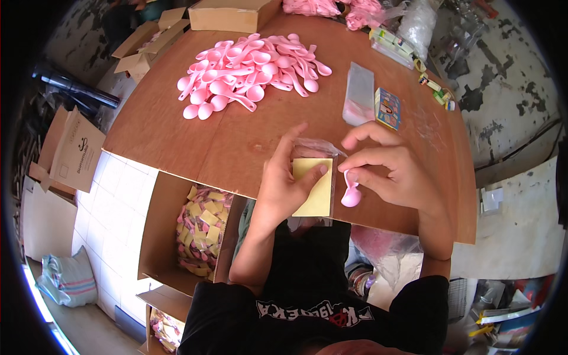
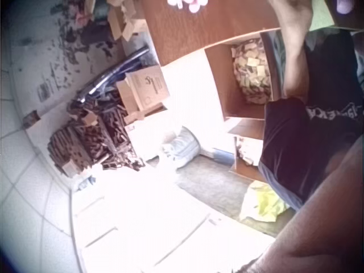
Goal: The person repeatedly picks up pink plastic spoons, places each into a small clear plastic bag, and adds a yellow sticky note before setting the sealed package aside. The process is repeated continuously throughout the clip.
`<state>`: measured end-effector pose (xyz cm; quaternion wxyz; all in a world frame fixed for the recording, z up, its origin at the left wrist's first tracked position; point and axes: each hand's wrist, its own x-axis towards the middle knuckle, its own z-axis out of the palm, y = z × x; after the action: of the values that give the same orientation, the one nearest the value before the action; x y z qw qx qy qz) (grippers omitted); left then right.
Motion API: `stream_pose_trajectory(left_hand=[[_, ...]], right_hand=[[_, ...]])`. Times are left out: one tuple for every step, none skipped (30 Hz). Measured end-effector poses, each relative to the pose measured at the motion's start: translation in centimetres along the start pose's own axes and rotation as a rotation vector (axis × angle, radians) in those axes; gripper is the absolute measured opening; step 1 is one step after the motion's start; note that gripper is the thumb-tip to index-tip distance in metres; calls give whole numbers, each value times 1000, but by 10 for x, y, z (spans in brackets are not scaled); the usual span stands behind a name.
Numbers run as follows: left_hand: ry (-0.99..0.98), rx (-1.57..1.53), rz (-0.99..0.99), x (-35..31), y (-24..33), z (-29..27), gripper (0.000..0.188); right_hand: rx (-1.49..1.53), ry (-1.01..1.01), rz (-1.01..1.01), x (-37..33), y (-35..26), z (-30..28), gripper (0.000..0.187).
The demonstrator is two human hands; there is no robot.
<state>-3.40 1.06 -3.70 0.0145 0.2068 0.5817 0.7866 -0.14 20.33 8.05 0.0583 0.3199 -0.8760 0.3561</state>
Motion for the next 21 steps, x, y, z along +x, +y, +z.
stream_pose_trajectory(left_hand=[[-45,35,57,0,-3,1,69],[-90,70,113,0,-5,3,69],[-97,69,111,0,-5,2,69],[-208,76,89,0,-3,1,68],[-319,83,67,0,-1,1,68],[-327,81,64,-1,1,3,68],[-312,47,2,-1,5,5,67],[-296,13,-60,-1,6,6,67],[-301,13,-62,-2,5,8,67],[-271,20,-51,-3,3,10,59],[-242,28,-40,-3,2,10,51],[-242,30,-41,-2,0,9,51],[-238,46,-129,-2,0,8,40],[-233,61,-217,-3,-2,6,30],[-236,63,-221,-3,-3,5,30],[-215,66,-236,-3,-5,4,24],[-194,70,-252,-2,-7,4,19],[-196,70,-255,-3,-6,5,19],[-180,72,-284,-3,-4,6,19],[-163,74,-312,-4,-4,6,19],[-166,74,-315,-3,-5,7,19]], right_hand=[[-31,28,-3,-2,1,4,13],[-62,56,-5,-5,4,6,13],[1,28,53,-8,10,7,13],[-1,34,60,-11,16,6,13],[100,51,160,-13,23,4,12],[201,67,259,-14,28,1,11],[248,56,329,-14,28,-5,12],[248,60,333,-16,33,-6,12],[358,82,322,-19,40,-4,13],[470,101,305,-20,45,-3,14],[501,108,321,-21,45,-3,15],[503,109,321,-21,46,-3,15],[517,111,321,-22,48,-2,15],[531,114,323,-23,49,-1,15],[534,117,325,-24,49,-1,15],[512,137,298,-24,49,-1,15],[490,157,270,-24,49,-2,16],[492,159,273,-27,49,-3,16],[572,342,275,-32,50,-5,16],[648,525,275,-34,50,-6,17],[649,527,277,-34,51,-7,17]])
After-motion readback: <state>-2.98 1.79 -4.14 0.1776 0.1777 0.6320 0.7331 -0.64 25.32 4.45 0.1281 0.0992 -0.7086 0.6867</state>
